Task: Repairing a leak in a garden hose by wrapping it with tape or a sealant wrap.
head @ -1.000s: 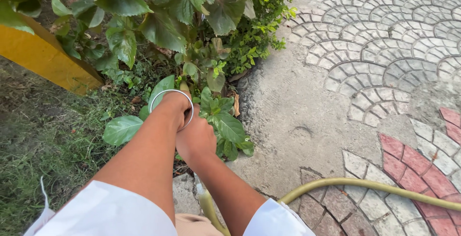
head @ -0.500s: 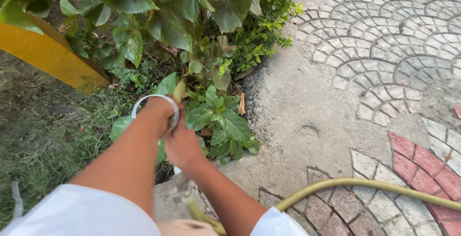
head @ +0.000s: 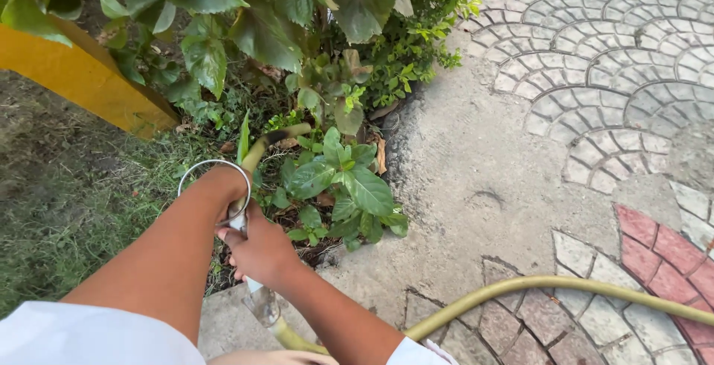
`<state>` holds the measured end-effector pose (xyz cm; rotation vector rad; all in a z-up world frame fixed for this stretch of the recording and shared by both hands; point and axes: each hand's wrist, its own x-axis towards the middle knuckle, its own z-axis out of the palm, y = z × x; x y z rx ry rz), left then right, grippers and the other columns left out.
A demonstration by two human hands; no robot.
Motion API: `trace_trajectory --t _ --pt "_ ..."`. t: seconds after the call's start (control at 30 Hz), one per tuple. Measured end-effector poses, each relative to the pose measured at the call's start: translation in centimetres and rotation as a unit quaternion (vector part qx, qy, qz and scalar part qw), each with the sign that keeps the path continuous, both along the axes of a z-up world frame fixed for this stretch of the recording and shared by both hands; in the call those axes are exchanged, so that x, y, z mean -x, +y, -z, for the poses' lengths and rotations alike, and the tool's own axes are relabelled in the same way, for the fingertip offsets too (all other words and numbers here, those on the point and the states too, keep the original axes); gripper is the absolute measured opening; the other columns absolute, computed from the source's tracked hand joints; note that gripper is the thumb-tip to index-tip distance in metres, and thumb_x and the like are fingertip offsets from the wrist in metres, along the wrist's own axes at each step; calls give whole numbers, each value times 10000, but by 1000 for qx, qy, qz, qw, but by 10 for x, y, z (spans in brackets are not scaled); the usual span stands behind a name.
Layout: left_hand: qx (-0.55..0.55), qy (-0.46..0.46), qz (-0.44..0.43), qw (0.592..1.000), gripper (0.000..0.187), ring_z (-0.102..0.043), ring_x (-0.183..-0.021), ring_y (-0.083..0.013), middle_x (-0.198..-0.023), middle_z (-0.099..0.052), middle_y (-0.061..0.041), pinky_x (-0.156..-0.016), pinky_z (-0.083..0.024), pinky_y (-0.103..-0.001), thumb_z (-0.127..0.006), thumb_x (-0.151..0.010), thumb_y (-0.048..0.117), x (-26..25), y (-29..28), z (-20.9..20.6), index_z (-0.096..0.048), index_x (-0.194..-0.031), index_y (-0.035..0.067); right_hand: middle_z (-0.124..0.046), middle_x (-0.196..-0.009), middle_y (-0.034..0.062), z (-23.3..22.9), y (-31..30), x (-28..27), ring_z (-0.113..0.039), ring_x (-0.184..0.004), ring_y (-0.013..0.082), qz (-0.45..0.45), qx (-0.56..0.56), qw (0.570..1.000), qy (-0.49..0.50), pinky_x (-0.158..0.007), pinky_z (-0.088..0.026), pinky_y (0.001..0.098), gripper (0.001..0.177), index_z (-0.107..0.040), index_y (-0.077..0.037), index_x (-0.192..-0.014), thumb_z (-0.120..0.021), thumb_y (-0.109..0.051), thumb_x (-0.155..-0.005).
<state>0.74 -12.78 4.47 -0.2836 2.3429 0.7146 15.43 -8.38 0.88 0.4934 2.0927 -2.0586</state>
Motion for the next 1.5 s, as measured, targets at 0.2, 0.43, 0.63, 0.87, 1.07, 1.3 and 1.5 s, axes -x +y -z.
trace_trajectory --t 0.2,0.43,0.63,0.87,1.07,1.3,1.5 --pt "35 40 51 997 431 -718 -807 -365 -967 -745 -217 -676 -576 -517 -662 -962 450 -11 11 -10 -629 -1266 147 -699 -779 118 -29 7 -10 -664 -525 210 26 -17 999 -34 -524 -581 368 544 -359 -148 -1496 -499 -207 -974" --pt "99 176 196 959 401 -708 -907 -300 -1034 -741 -165 -746 -504 -438 -606 -1018 464 32 9 16 -722 -1246 154 -674 -717 130 -16 8 -1 -616 -496 162 90 105 990 -19 -463 -516 303 498 -495 -154 -1452 -558 -333 -992" --pt "47 23 93 994 364 -708 -852 -321 -970 -730 -183 -736 -541 -474 -567 -1029 414 25 -43 51 -654 -1198 104 -591 -688 78 32 -6 4 -546 -467 160 40 200 978 -47 -392 -441 305 472 -458 -192 -1433 -531 -404 -1018" --pt "-19 -151 -51 987 332 -710 -788 -345 -894 -719 -204 -724 -587 -515 -524 -1042 354 29 -146 84 -577 -1142 43 -689 -973 139 84 -51 -17 -685 -713 198 -227 173 956 -60 -624 -569 353 680 -369 -54 -1524 -651 -108 -907" --pt "-48 -240 -124 962 252 -682 -818 -361 -906 -652 -198 -790 -617 -556 -545 -1043 271 6 -140 40 -500 -1150 48 -704 -1119 213 54 -62 -9 -697 -968 290 -283 -20 959 -23 -825 -547 385 683 -483 26 -1460 -765 -209 -884" --pt "-45 -279 -9 959 317 -700 -821 -348 -943 -700 -215 -778 -635 -498 -496 -1026 331 22 -112 -13 -510 -1179 53 -644 -1166 172 22 -61 37 -698 -968 324 -175 116 974 -87 -801 -594 456 977 -242 -84 -1567 -731 -84 -721" --pt "-45 -299 83 950 372 -768 -826 -317 -999 -763 -216 -744 -676 -450 -490 -1024 304 -15 -139 32 -555 -1312 77 -672 -1162 163 52 -89 14 -716 -885 286 -132 185 963 -145 -717 -613 470 773 -296 -118 -1539 -631 -95 -842"
